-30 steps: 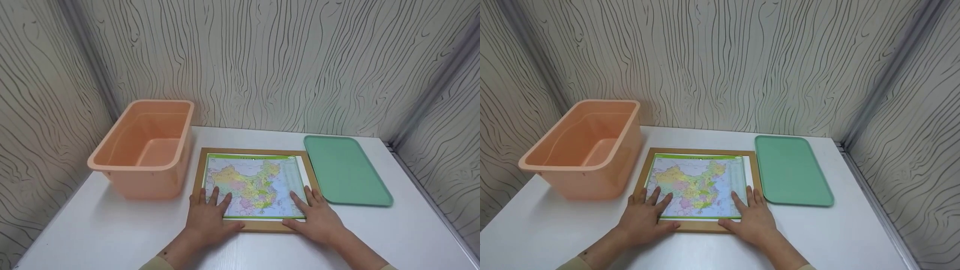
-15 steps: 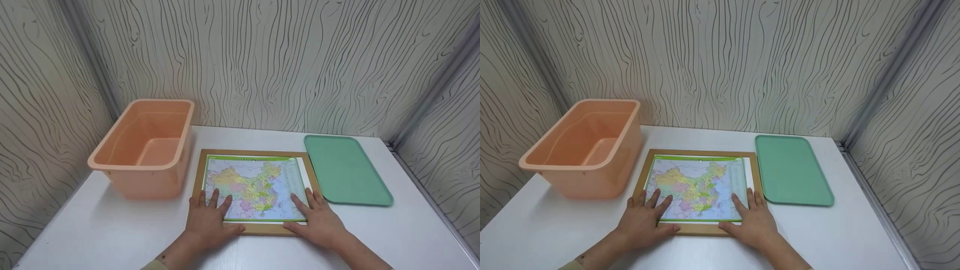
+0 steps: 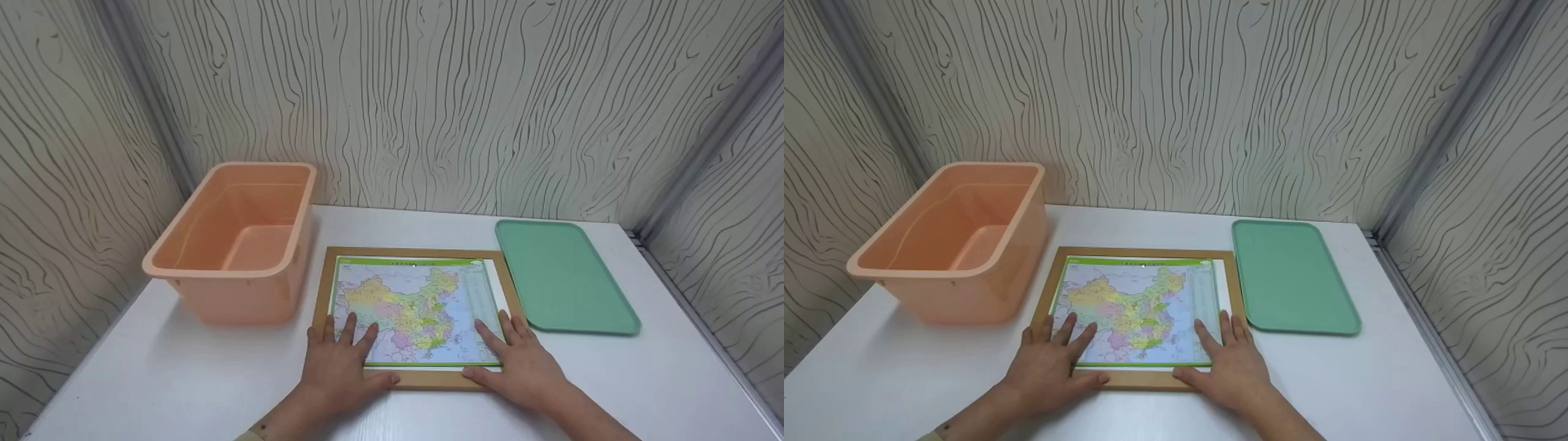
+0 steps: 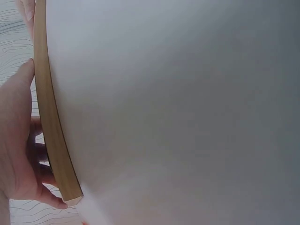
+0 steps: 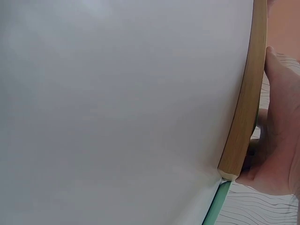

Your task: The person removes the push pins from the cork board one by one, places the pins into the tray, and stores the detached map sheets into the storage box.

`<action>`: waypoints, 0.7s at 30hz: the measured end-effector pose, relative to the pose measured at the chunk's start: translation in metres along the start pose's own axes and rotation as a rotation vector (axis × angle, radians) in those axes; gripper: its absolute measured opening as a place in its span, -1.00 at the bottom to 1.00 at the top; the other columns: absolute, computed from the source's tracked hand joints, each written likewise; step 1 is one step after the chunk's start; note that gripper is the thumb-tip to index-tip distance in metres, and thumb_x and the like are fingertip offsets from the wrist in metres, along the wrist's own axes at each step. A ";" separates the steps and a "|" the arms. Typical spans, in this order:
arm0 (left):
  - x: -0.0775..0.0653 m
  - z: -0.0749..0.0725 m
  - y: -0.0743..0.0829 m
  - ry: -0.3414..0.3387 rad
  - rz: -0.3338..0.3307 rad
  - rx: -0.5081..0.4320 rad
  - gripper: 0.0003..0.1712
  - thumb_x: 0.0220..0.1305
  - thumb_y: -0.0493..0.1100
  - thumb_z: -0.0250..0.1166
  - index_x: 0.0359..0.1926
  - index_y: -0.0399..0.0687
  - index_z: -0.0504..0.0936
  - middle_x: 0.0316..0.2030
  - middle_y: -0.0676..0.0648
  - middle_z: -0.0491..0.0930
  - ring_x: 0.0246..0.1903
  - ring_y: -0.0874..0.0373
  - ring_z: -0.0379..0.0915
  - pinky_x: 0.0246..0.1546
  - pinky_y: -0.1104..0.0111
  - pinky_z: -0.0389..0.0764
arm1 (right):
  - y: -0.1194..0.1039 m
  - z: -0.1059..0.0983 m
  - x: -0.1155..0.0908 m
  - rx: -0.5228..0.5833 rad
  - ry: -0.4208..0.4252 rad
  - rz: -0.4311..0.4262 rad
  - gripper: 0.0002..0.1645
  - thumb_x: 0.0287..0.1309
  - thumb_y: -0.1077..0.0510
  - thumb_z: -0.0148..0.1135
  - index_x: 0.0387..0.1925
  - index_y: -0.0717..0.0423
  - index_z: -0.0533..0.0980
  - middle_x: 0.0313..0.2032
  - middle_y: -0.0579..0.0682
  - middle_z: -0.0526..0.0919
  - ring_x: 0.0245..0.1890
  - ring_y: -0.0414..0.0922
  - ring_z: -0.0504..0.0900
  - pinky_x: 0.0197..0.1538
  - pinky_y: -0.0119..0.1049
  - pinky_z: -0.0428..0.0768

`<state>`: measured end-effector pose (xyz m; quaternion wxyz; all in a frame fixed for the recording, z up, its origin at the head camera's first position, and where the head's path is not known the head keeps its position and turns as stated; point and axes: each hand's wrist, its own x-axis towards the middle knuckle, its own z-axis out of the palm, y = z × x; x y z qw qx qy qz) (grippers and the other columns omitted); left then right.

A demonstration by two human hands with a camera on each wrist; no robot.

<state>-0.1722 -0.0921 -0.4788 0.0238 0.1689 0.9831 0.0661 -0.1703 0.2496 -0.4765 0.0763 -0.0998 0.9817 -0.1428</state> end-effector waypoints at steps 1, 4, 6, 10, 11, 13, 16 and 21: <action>0.000 0.000 0.000 -0.003 -0.001 -0.002 0.27 0.14 0.86 -0.20 0.60 0.18 0.38 0.58 -0.30 0.23 0.52 -0.59 -0.02 0.37 -0.52 0.06 | 0.000 0.000 0.000 0.001 -0.001 0.000 0.28 0.13 -0.77 0.06 0.66 -0.12 0.22 0.64 0.39 -0.04 0.62 0.43 -0.13 0.44 0.42 0.24; 0.000 -0.001 0.000 -0.008 -0.006 -0.001 0.27 0.14 0.86 -0.20 0.60 0.19 0.38 0.58 -0.29 0.23 0.52 -0.59 -0.03 0.37 -0.52 0.06 | -0.001 -0.002 -0.001 0.002 0.000 -0.001 0.28 0.14 -0.76 0.06 0.65 -0.11 0.23 0.63 0.40 -0.03 0.62 0.43 -0.13 0.45 0.42 0.24; 0.000 -0.002 0.000 -0.011 -0.009 -0.003 0.26 0.14 0.86 -0.20 0.60 0.19 0.38 0.58 -0.29 0.23 0.52 -0.59 -0.02 0.38 -0.51 0.06 | -0.002 -0.002 -0.001 0.007 -0.001 -0.002 0.27 0.14 -0.76 0.07 0.65 -0.11 0.23 0.63 0.40 -0.03 0.62 0.43 -0.13 0.45 0.42 0.24; 0.000 -0.001 0.000 -0.004 0.003 0.000 0.25 0.16 0.85 -0.21 0.60 0.19 0.38 0.57 -0.30 0.25 0.51 -0.59 0.01 0.40 -0.47 0.09 | -0.003 -0.002 -0.002 0.012 -0.004 0.007 0.28 0.12 -0.77 0.06 0.65 -0.13 0.24 0.64 0.38 -0.03 0.62 0.42 -0.12 0.44 0.41 0.26; 0.000 -0.002 -0.001 0.002 0.010 0.004 0.25 0.17 0.84 -0.20 0.59 0.17 0.39 0.56 -0.31 0.26 0.51 -0.59 0.02 0.41 -0.46 0.08 | -0.003 -0.002 -0.001 0.013 -0.007 0.008 0.28 0.11 -0.77 0.06 0.65 -0.13 0.24 0.64 0.38 -0.03 0.62 0.42 -0.12 0.44 0.41 0.26; 0.001 -0.003 -0.001 0.020 0.028 0.014 0.24 0.19 0.83 -0.19 0.59 0.15 0.39 0.55 -0.33 0.27 0.50 -0.58 0.04 0.43 -0.43 0.08 | -0.003 -0.002 -0.001 0.011 -0.015 0.012 0.29 0.10 -0.78 0.06 0.65 -0.13 0.24 0.64 0.38 -0.03 0.62 0.42 -0.11 0.44 0.39 0.27; 0.007 -0.007 -0.001 0.060 0.050 0.047 0.21 0.24 0.80 -0.19 0.58 0.13 0.40 0.53 -0.35 0.30 0.51 -0.52 0.09 0.45 -0.39 0.08 | -0.002 -0.002 -0.001 0.012 -0.023 0.014 0.29 0.10 -0.78 0.06 0.65 -0.14 0.23 0.64 0.38 -0.03 0.62 0.41 -0.12 0.46 0.38 0.24; 0.026 -0.017 0.004 0.101 0.065 0.088 0.16 0.29 0.77 -0.19 0.61 0.16 0.36 0.55 -0.32 0.27 0.55 -0.40 0.09 0.45 -0.36 0.16 | -0.003 -0.003 -0.001 0.013 -0.022 0.016 0.29 0.10 -0.78 0.08 0.65 -0.13 0.24 0.63 0.40 -0.03 0.62 0.43 -0.12 0.46 0.40 0.23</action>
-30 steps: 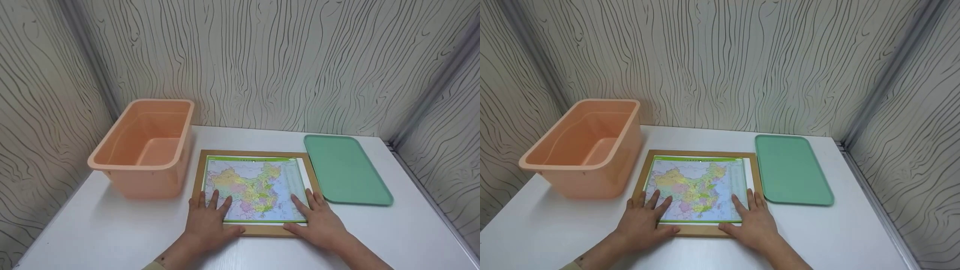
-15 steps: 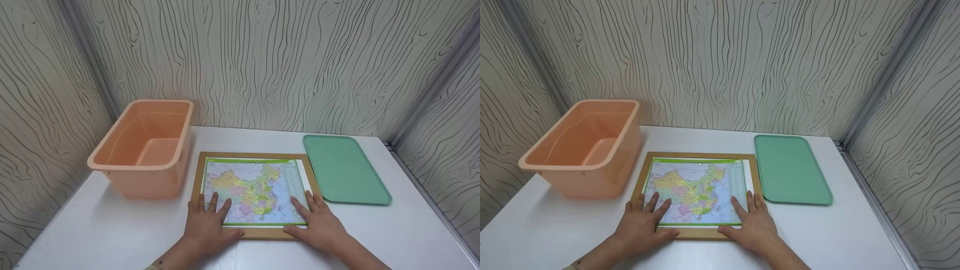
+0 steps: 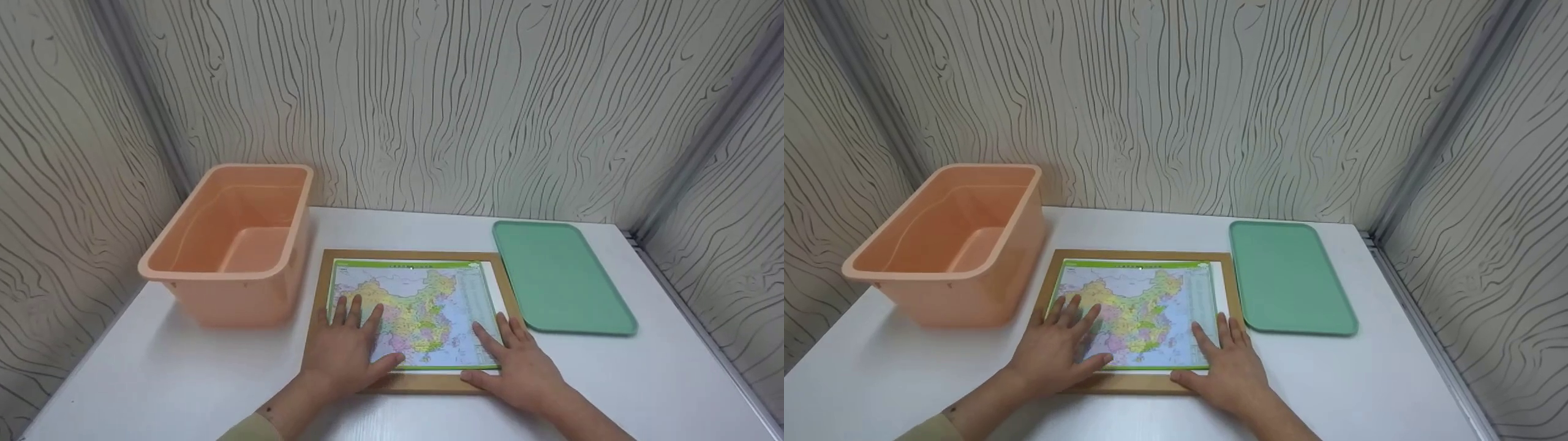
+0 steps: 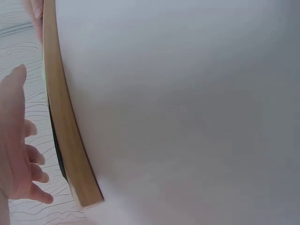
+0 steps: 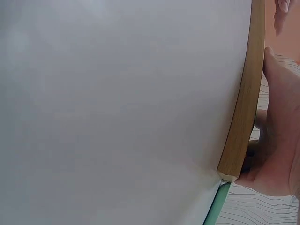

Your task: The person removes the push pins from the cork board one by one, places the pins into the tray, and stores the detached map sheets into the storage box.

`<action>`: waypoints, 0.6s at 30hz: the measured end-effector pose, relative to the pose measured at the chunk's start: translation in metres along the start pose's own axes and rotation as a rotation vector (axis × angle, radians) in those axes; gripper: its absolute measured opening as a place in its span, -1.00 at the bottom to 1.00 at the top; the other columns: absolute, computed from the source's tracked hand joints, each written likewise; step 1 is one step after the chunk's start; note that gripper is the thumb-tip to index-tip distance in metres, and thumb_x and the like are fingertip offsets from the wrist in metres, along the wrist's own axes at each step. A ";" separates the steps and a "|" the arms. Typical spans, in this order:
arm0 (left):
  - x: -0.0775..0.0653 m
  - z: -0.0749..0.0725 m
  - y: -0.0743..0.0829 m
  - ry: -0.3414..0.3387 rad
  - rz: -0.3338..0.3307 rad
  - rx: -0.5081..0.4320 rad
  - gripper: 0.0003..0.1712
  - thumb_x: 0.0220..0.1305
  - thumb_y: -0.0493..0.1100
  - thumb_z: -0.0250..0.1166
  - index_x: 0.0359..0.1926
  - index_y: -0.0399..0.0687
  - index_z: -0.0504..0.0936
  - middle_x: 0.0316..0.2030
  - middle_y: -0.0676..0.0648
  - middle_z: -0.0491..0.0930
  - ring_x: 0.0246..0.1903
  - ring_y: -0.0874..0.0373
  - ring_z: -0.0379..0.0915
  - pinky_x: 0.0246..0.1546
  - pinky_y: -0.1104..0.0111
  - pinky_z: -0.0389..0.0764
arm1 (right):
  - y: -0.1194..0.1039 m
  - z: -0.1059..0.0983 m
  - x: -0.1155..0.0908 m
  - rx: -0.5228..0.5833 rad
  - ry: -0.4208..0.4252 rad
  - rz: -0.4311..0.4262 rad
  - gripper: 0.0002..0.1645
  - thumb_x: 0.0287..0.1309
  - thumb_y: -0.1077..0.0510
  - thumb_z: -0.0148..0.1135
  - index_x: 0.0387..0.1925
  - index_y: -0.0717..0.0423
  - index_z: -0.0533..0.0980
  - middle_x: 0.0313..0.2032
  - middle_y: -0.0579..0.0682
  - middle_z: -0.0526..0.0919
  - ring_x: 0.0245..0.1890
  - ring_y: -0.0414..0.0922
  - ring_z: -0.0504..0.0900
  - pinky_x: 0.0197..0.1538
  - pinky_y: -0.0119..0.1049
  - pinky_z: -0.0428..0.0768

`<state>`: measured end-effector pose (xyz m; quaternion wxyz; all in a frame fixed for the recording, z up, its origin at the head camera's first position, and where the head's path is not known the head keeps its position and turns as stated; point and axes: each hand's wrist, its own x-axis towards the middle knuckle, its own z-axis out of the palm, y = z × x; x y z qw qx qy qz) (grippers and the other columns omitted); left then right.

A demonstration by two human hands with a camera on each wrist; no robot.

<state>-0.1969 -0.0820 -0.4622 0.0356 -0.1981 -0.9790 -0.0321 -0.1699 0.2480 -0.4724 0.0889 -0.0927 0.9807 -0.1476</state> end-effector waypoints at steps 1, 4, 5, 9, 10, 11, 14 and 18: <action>0.005 -0.001 0.001 0.002 0.006 -0.003 0.16 0.28 0.77 -0.18 0.62 0.17 0.34 0.56 -0.31 0.26 0.56 -0.38 0.08 0.45 -0.35 0.17 | 0.000 0.000 0.000 -0.001 0.000 0.001 0.29 0.09 -0.78 0.08 0.65 -0.13 0.24 0.63 0.39 -0.02 0.62 0.43 -0.11 0.45 0.41 0.24; 0.022 -0.003 0.003 0.018 0.035 -0.015 0.19 0.24 0.79 -0.15 0.64 0.19 0.31 0.57 -0.30 0.25 0.57 -0.32 0.09 0.46 -0.32 0.17 | -0.001 0.000 0.000 -0.005 0.004 0.003 0.29 0.09 -0.78 0.08 0.65 -0.14 0.25 0.63 0.39 -0.02 0.62 0.43 -0.10 0.42 0.42 0.27; 0.027 -0.003 0.003 0.026 0.045 -0.017 0.19 0.23 0.80 -0.15 0.64 0.20 0.30 0.57 -0.29 0.25 0.57 -0.31 0.10 0.47 -0.32 0.17 | -0.001 0.000 0.000 -0.008 0.006 0.003 0.29 0.09 -0.78 0.08 0.65 -0.14 0.25 0.63 0.39 -0.02 0.62 0.43 -0.10 0.42 0.42 0.27; 0.049 0.002 0.002 0.038 0.057 0.002 0.22 0.22 0.82 -0.20 0.66 0.21 0.26 0.58 -0.26 0.24 0.57 -0.24 0.12 0.49 -0.24 0.19 | -0.001 -0.002 -0.001 -0.007 0.004 -0.002 0.28 0.11 -0.77 0.07 0.65 -0.13 0.24 0.64 0.39 -0.03 0.62 0.42 -0.14 0.47 0.40 0.22; 0.053 0.004 0.002 0.037 0.050 -0.005 0.21 0.23 0.81 -0.19 0.66 0.21 0.25 0.59 -0.25 0.23 0.58 -0.23 0.11 0.50 -0.22 0.18 | -0.001 -0.002 -0.001 -0.007 0.002 -0.002 0.28 0.11 -0.78 0.06 0.65 -0.13 0.24 0.64 0.39 -0.04 0.63 0.41 -0.14 0.48 0.39 0.20; 0.058 0.007 0.001 0.036 0.040 -0.017 0.21 0.23 0.80 -0.17 0.66 0.20 0.25 0.59 -0.25 0.22 0.58 -0.23 0.11 0.51 -0.20 0.19 | -0.002 -0.002 -0.001 -0.006 0.000 -0.002 0.29 0.11 -0.78 0.05 0.65 -0.13 0.24 0.64 0.39 -0.04 0.63 0.41 -0.15 0.49 0.38 0.18; 0.068 0.015 -0.001 0.036 0.008 -0.068 0.21 0.23 0.78 -0.08 0.66 0.15 0.25 0.60 -0.24 0.21 0.59 -0.22 0.10 0.53 -0.16 0.18 | -0.002 -0.002 -0.001 -0.004 -0.004 0.002 0.31 0.09 -0.79 0.05 0.65 -0.13 0.23 0.64 0.39 -0.04 0.63 0.41 -0.14 0.50 0.37 0.17; 0.078 0.025 -0.004 0.034 -0.023 -0.132 0.21 0.23 0.74 0.01 0.66 0.11 0.25 0.60 -0.26 0.20 0.59 -0.22 0.09 0.54 -0.16 0.14 | -0.002 -0.001 -0.002 0.001 0.002 0.004 0.31 0.08 -0.79 0.06 0.65 -0.13 0.24 0.64 0.39 -0.03 0.63 0.41 -0.12 0.48 0.38 0.21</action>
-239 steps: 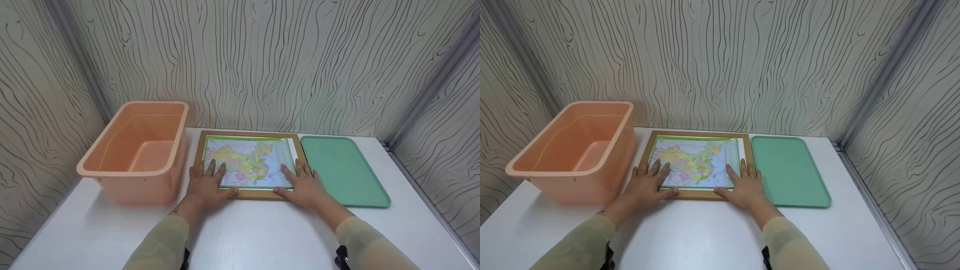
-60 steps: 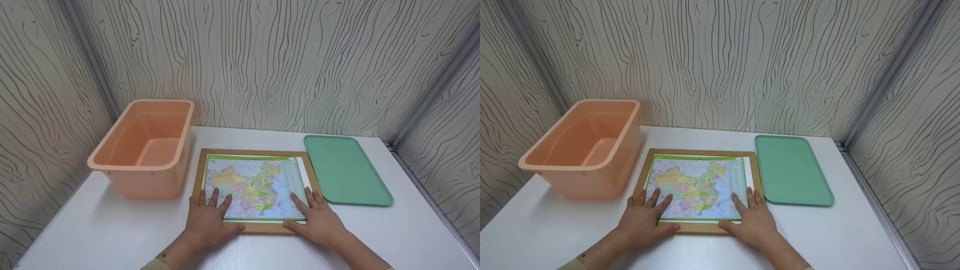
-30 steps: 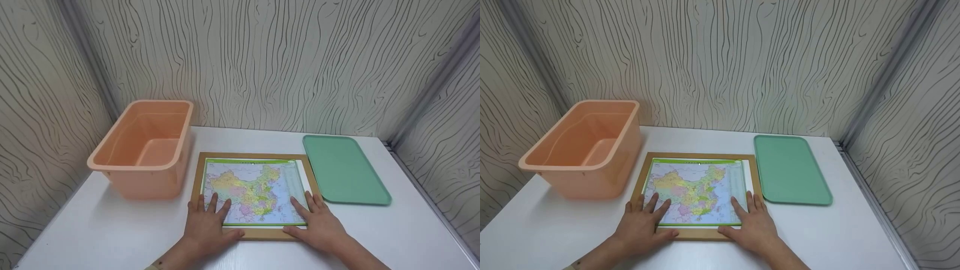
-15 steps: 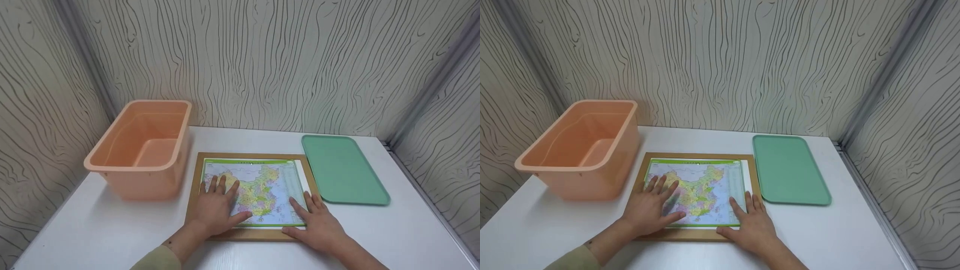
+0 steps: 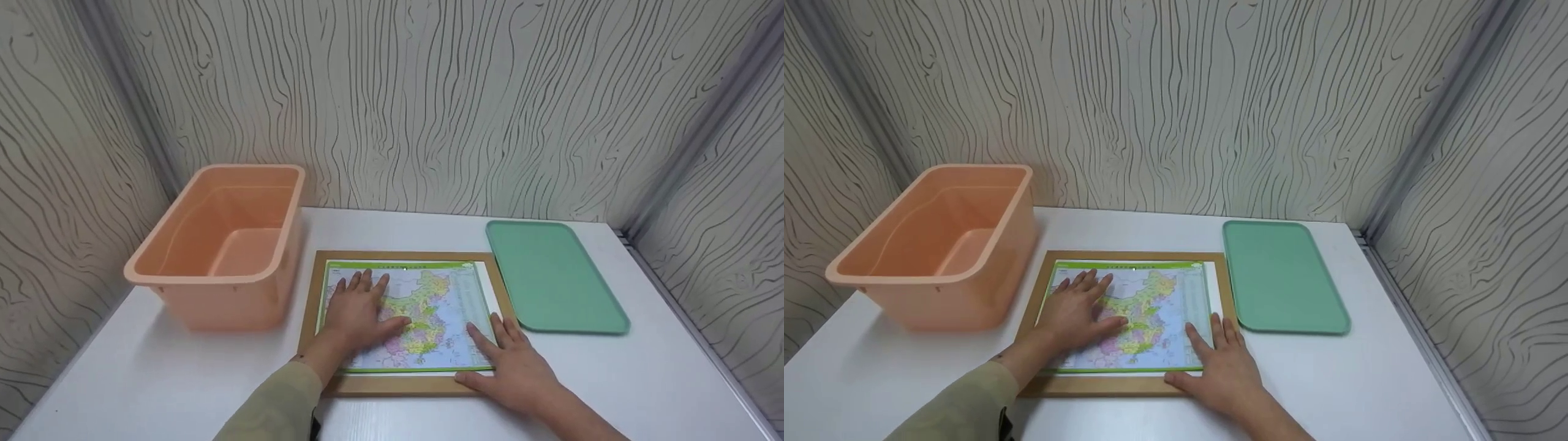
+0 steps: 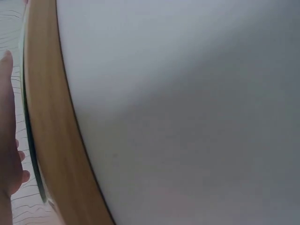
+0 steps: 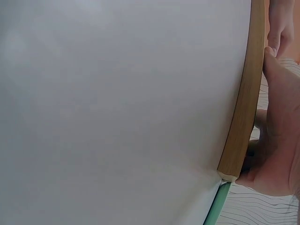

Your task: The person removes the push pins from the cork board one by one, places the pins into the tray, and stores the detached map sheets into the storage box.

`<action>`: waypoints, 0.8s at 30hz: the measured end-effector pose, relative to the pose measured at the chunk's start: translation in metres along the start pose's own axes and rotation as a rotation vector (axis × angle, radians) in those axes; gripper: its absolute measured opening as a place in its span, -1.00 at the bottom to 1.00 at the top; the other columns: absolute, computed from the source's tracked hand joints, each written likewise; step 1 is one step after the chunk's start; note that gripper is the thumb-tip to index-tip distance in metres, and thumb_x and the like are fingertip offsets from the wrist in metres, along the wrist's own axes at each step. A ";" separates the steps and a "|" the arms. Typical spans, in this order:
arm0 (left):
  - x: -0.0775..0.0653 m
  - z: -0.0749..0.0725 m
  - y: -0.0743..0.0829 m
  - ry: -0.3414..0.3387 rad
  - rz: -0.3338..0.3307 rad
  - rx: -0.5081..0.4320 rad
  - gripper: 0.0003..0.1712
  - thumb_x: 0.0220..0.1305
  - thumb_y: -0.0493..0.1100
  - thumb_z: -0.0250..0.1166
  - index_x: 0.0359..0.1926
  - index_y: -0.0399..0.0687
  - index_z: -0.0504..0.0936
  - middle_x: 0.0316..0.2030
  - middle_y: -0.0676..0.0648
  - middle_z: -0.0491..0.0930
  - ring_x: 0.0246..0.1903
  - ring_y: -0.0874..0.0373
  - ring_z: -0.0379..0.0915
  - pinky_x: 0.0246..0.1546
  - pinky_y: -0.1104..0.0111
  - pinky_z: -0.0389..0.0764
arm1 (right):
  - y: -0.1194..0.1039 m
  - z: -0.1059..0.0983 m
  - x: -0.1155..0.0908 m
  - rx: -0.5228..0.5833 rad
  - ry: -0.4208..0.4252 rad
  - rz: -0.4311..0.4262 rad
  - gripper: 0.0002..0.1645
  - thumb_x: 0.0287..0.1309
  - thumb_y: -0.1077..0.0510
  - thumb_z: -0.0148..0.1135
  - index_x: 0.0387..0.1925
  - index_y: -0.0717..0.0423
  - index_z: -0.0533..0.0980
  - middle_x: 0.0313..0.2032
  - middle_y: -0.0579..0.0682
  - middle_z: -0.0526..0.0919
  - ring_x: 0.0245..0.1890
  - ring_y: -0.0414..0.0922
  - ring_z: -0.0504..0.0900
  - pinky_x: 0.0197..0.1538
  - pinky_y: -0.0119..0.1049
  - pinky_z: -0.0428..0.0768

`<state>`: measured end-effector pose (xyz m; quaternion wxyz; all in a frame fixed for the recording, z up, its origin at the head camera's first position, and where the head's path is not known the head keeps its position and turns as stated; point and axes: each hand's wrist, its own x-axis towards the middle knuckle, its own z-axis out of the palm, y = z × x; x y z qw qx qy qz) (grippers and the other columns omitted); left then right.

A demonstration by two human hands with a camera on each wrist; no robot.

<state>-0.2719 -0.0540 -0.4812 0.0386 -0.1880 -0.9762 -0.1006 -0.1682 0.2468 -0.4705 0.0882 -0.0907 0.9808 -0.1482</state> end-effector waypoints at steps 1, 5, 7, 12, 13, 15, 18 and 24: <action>0.001 0.002 -0.001 -0.003 -0.006 -0.012 0.21 0.24 0.74 0.01 0.66 0.11 0.24 0.60 -0.26 0.19 0.59 -0.22 0.07 0.54 -0.16 0.12 | 0.000 0.000 0.000 0.002 0.003 -0.002 0.31 0.08 -0.79 0.06 0.65 -0.13 0.24 0.64 0.39 -0.02 0.63 0.41 -0.11 0.47 0.39 0.22; 0.006 0.006 -0.004 -0.007 0.008 -0.021 0.21 0.24 0.74 0.02 0.67 0.11 0.23 0.61 -0.24 0.18 0.60 -0.26 0.03 0.55 -0.20 0.04 | 0.000 0.000 0.000 0.001 0.005 -0.003 0.29 0.09 -0.78 0.07 0.65 -0.15 0.24 0.64 0.37 -0.03 0.63 0.40 -0.12 0.47 0.39 0.22; 0.007 0.008 -0.005 -0.007 0.022 -0.013 0.21 0.24 0.74 0.01 0.67 0.13 0.22 0.62 -0.20 0.17 0.60 -0.28 0.00 0.55 -0.23 -0.01 | 0.000 0.000 0.000 0.002 0.000 -0.001 0.29 0.09 -0.78 0.06 0.65 -0.15 0.23 0.64 0.38 -0.03 0.63 0.40 -0.13 0.48 0.40 0.20; 0.007 0.013 -0.007 -0.002 0.039 0.013 0.19 0.24 0.76 -0.06 0.67 0.19 0.23 0.63 -0.12 0.17 0.60 -0.34 -0.02 0.54 -0.30 -0.07 | -0.001 -0.002 -0.001 0.001 -0.009 0.005 0.29 0.09 -0.78 0.06 0.65 -0.16 0.23 0.64 0.38 -0.04 0.63 0.40 -0.13 0.48 0.41 0.19; 0.007 0.013 -0.008 0.004 0.041 0.013 0.18 0.25 0.76 -0.06 0.66 0.20 0.25 0.63 -0.11 0.18 0.59 -0.35 -0.01 0.53 -0.31 -0.07 | -0.001 -0.002 -0.001 -0.001 -0.008 0.005 0.29 0.09 -0.78 0.07 0.65 -0.16 0.23 0.64 0.38 -0.04 0.63 0.40 -0.13 0.48 0.40 0.19; 0.008 0.014 -0.008 0.010 0.040 0.006 0.17 0.25 0.76 -0.07 0.65 0.20 0.27 0.62 -0.11 0.19 0.59 -0.36 -0.01 0.53 -0.32 -0.07 | -0.002 -0.002 -0.001 -0.005 -0.006 0.007 0.28 0.10 -0.78 0.07 0.65 -0.16 0.23 0.64 0.38 -0.03 0.63 0.41 -0.12 0.47 0.41 0.20; 0.008 0.014 -0.007 0.014 0.029 -0.010 0.16 0.24 0.76 -0.05 0.65 0.22 0.29 0.62 -0.11 0.18 0.60 -0.35 -0.03 0.53 -0.32 -0.08 | -0.001 -0.002 0.000 -0.009 -0.005 0.008 0.28 0.10 -0.78 0.07 0.65 -0.16 0.23 0.64 0.38 -0.04 0.63 0.41 -0.12 0.46 0.42 0.21; 0.007 0.019 -0.008 0.011 0.008 -0.019 0.18 0.22 0.77 -0.07 0.65 0.22 0.28 0.63 -0.16 0.16 0.61 -0.32 -0.04 0.54 -0.29 -0.07 | -0.001 -0.001 0.001 -0.003 -0.010 0.008 0.30 0.08 -0.79 0.05 0.66 -0.16 0.23 0.64 0.38 -0.05 0.62 0.42 -0.13 0.47 0.42 0.18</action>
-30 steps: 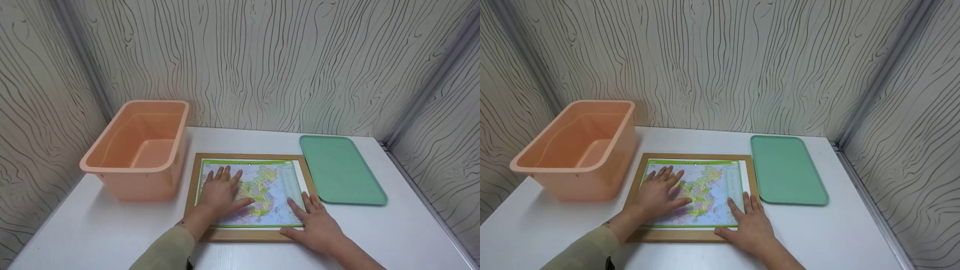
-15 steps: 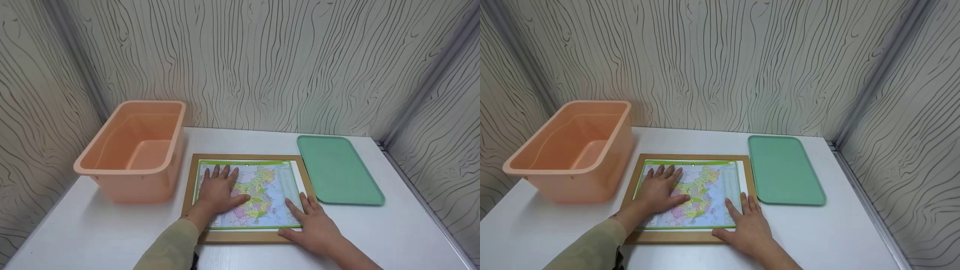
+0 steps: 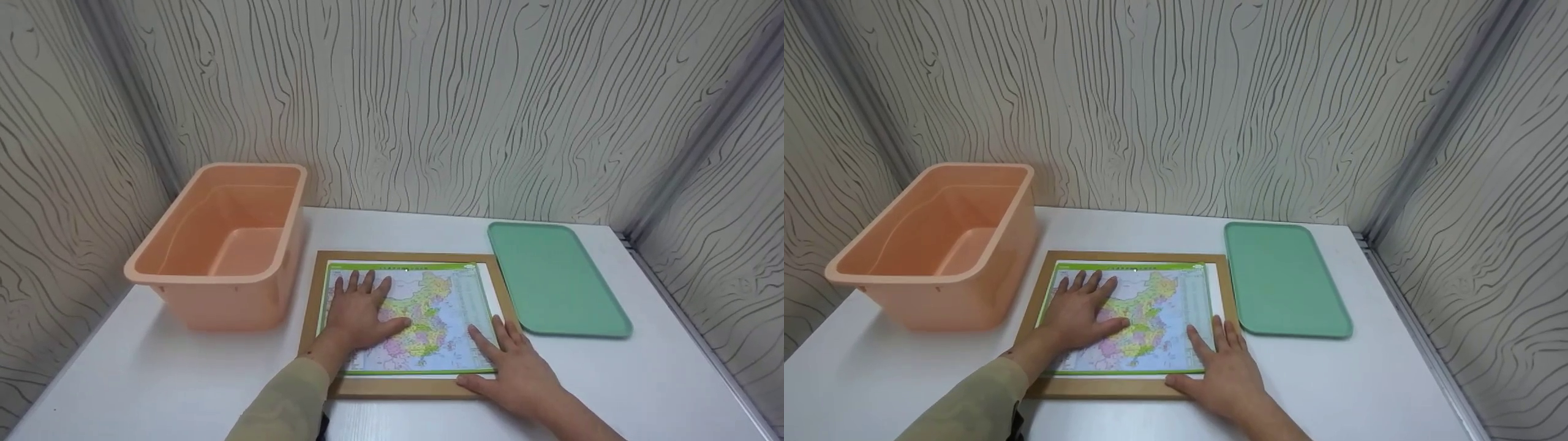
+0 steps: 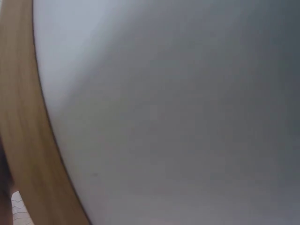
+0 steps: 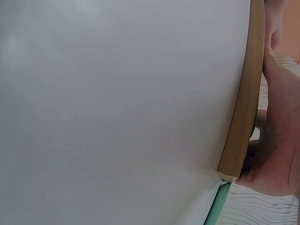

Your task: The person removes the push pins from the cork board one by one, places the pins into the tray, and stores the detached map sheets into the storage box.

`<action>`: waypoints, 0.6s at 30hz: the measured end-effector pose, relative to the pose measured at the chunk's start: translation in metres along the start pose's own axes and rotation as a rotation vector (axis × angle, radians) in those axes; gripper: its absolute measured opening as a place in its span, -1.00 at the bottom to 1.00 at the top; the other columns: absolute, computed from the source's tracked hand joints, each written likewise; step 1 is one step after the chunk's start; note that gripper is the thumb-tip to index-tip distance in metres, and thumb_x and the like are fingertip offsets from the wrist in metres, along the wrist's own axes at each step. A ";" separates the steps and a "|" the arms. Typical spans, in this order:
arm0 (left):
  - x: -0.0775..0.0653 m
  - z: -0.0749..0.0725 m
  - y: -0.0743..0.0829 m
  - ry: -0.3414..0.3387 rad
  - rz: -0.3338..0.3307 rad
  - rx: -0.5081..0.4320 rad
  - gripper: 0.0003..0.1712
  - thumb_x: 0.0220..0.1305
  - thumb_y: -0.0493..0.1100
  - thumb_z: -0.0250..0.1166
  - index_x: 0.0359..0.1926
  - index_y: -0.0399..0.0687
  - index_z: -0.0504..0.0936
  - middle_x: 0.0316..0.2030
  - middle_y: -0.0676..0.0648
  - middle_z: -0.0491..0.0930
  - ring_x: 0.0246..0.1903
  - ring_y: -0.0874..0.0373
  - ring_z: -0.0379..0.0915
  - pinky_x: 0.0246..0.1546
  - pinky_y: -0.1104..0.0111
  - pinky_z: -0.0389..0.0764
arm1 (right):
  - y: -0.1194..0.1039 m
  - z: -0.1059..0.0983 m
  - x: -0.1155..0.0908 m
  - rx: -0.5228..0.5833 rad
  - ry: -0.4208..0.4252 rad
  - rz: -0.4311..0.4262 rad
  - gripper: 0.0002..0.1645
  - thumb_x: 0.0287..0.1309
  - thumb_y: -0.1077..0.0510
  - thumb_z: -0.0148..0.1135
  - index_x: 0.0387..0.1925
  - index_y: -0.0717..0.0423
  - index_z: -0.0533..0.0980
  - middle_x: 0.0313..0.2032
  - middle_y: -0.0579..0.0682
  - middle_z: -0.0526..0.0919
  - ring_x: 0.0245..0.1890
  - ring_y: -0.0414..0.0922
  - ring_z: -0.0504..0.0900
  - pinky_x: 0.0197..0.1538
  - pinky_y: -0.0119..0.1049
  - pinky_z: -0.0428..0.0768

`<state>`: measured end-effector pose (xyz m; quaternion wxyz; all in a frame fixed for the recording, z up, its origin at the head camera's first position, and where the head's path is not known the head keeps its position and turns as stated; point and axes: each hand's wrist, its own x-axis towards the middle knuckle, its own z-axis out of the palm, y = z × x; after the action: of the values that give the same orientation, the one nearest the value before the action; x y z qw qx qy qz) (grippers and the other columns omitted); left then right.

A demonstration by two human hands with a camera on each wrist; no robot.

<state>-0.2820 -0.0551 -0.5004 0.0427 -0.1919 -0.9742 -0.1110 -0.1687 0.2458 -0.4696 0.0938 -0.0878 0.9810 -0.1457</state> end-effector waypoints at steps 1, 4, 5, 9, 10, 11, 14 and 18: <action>0.000 0.000 0.000 -0.002 -0.002 -0.001 0.18 0.22 0.77 -0.06 0.65 0.21 0.28 0.63 -0.17 0.16 0.61 -0.32 -0.05 0.54 -0.29 -0.07 | 0.000 0.000 0.000 0.000 -0.001 0.000 0.31 0.08 -0.80 0.05 0.66 -0.16 0.22 0.64 0.38 -0.05 0.62 0.43 -0.13 0.47 0.43 0.17; 0.000 0.000 0.000 -0.005 -0.005 -0.004 0.18 0.22 0.78 -0.07 0.64 0.21 0.29 0.63 -0.16 0.16 0.61 -0.32 -0.05 0.54 -0.29 -0.08 | 0.001 0.000 0.000 0.002 -0.003 -0.003 0.30 0.09 -0.78 0.07 0.66 -0.15 0.22 0.64 0.38 -0.06 0.62 0.43 -0.13 0.46 0.43 0.18; 0.000 0.000 0.000 -0.007 -0.007 -0.007 0.19 0.21 0.78 -0.06 0.64 0.20 0.30 0.63 -0.16 0.16 0.61 -0.31 -0.05 0.55 -0.29 -0.08 | 0.001 0.000 0.000 0.002 -0.001 -0.006 0.29 0.10 -0.77 0.07 0.66 -0.15 0.22 0.64 0.39 -0.06 0.62 0.43 -0.12 0.46 0.43 0.19; 0.001 -0.002 0.001 -0.016 -0.014 -0.012 0.20 0.20 0.78 -0.07 0.63 0.19 0.31 0.63 -0.16 0.15 0.62 -0.31 -0.07 0.55 -0.28 -0.08 | 0.003 -0.001 0.000 0.005 0.004 -0.017 0.27 0.12 -0.76 0.09 0.65 -0.13 0.23 0.64 0.40 -0.05 0.62 0.44 -0.13 0.46 0.43 0.20; 0.002 -0.002 0.001 -0.019 -0.017 -0.011 0.20 0.20 0.79 -0.08 0.64 0.20 0.30 0.63 -0.15 0.15 0.62 -0.30 -0.07 0.55 -0.27 -0.09 | 0.003 -0.001 0.000 0.006 0.005 -0.017 0.27 0.12 -0.75 0.09 0.65 -0.13 0.23 0.64 0.40 -0.05 0.62 0.44 -0.13 0.46 0.43 0.20; 0.002 -0.002 0.001 -0.019 -0.017 -0.012 0.20 0.20 0.79 -0.08 0.64 0.20 0.31 0.63 -0.15 0.15 0.62 -0.30 -0.08 0.55 -0.27 -0.09 | 0.003 -0.001 0.000 0.004 0.004 -0.015 0.28 0.12 -0.76 0.08 0.65 -0.13 0.23 0.64 0.40 -0.06 0.62 0.44 -0.13 0.46 0.43 0.20; 0.002 -0.001 0.001 -0.023 -0.019 -0.008 0.20 0.20 0.79 -0.09 0.63 0.20 0.31 0.63 -0.15 0.14 0.62 -0.30 -0.08 0.55 -0.27 -0.08 | 0.002 -0.001 0.000 0.004 -0.002 -0.005 0.29 0.10 -0.77 0.08 0.65 -0.13 0.24 0.64 0.39 -0.06 0.62 0.44 -0.13 0.46 0.43 0.19; 0.002 0.001 0.000 -0.033 -0.024 0.008 0.21 0.19 0.81 -0.12 0.64 0.22 0.30 0.64 -0.13 0.13 0.62 -0.29 -0.09 0.55 -0.27 -0.08 | 0.001 0.001 0.002 0.004 -0.008 0.002 0.31 0.08 -0.79 0.07 0.65 -0.14 0.24 0.64 0.39 -0.06 0.61 0.44 -0.12 0.45 0.44 0.19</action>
<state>-0.2835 -0.0545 -0.5007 0.0258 -0.1817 -0.9774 -0.1045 -0.1704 0.2462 -0.4709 0.0980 -0.0871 0.9804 -0.1471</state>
